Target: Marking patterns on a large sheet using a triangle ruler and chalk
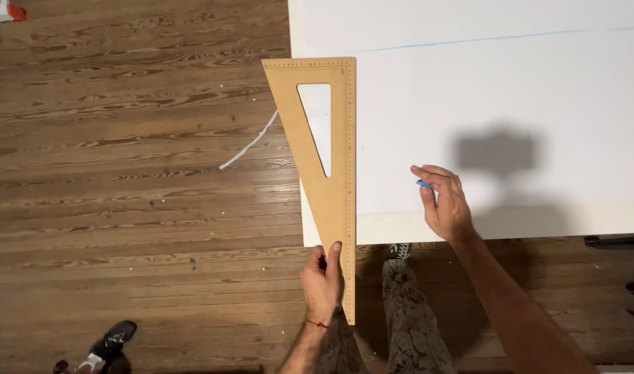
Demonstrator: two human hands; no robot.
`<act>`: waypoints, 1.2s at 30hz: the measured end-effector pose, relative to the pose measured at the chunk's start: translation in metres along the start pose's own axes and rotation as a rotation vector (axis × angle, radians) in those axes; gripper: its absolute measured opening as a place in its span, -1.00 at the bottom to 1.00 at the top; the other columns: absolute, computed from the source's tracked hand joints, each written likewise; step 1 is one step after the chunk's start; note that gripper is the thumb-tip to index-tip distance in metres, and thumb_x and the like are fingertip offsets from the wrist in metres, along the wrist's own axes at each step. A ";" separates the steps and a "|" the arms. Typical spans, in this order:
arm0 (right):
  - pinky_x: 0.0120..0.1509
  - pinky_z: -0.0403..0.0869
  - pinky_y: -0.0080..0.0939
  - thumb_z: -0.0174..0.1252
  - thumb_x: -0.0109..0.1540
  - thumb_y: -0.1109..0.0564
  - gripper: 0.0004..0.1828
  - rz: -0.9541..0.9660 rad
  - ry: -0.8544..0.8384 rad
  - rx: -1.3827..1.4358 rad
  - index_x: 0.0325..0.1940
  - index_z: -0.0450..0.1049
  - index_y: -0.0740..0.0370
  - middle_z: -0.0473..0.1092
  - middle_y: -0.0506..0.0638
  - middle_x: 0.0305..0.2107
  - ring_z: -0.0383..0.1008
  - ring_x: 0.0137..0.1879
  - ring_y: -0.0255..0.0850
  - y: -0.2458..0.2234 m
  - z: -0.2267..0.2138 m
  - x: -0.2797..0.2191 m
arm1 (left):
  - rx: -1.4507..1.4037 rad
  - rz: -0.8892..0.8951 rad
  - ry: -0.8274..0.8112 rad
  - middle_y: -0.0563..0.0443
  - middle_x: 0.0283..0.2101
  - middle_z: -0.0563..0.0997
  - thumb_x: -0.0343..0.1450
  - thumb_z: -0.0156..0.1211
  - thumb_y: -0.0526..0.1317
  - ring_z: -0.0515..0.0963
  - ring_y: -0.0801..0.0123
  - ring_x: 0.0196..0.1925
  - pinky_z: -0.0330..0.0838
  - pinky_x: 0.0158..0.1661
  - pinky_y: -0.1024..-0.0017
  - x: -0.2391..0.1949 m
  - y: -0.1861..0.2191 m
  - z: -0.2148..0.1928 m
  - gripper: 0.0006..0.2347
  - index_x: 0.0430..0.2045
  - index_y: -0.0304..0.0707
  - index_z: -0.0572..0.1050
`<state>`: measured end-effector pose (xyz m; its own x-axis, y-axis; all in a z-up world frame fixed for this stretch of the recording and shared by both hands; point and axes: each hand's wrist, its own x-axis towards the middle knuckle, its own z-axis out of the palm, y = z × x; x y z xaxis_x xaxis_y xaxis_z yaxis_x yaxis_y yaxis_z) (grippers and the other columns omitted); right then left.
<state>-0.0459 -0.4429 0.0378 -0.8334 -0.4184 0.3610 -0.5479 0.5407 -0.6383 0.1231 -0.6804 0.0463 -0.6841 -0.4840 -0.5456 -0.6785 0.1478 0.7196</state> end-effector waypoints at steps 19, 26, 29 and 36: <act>0.25 0.42 0.02 -0.03 0.43 0.17 -0.88 -0.048 0.055 -0.151 -0.07 0.36 0.27 0.55 0.05 0.04 0.51 0.18 0.02 0.010 0.006 -0.001 | 0.658 0.990 0.232 -0.10 0.49 0.28 0.60 -0.17 0.19 -0.01 -0.09 0.60 -0.41 0.45 -0.28 0.229 0.177 0.023 -0.59 0.29 0.27 0.47; 0.29 0.36 0.03 -0.10 0.47 0.13 -0.87 0.009 -0.005 -0.127 -0.08 0.30 0.24 0.53 0.04 0.09 0.46 0.23 0.02 0.015 0.004 -0.004 | 0.696 0.906 0.332 -0.09 0.46 0.34 0.49 -0.03 0.36 0.09 -0.17 0.57 -0.29 0.38 -0.45 0.222 0.167 0.036 -0.48 0.30 0.33 0.44; 0.31 0.34 0.01 -0.12 0.48 0.12 -0.85 0.016 -0.002 -0.118 -0.08 0.28 0.23 0.53 0.02 0.11 0.44 0.26 -0.01 0.015 0.006 -0.001 | 0.709 0.889 0.340 -0.07 0.48 0.32 0.48 -0.05 0.39 0.07 -0.17 0.57 -0.30 0.38 -0.45 0.226 0.168 0.040 -0.47 0.31 0.37 0.43; 0.33 0.31 0.01 -0.14 0.48 0.10 -0.87 0.035 -0.030 -0.109 -0.05 0.25 0.20 0.52 0.02 0.14 0.42 0.27 -0.02 0.010 0.004 -0.001 | 0.732 0.873 0.338 -0.02 0.51 0.27 0.45 -0.03 0.43 0.04 -0.11 0.59 -0.27 0.40 -0.43 0.228 0.164 0.043 -0.44 0.34 0.44 0.38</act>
<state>-0.0508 -0.4400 0.0279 -0.8504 -0.4190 0.3183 -0.5247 0.6310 -0.5713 -0.1557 -0.7294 0.0211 -0.9603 -0.1615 0.2274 -0.0844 0.9453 0.3151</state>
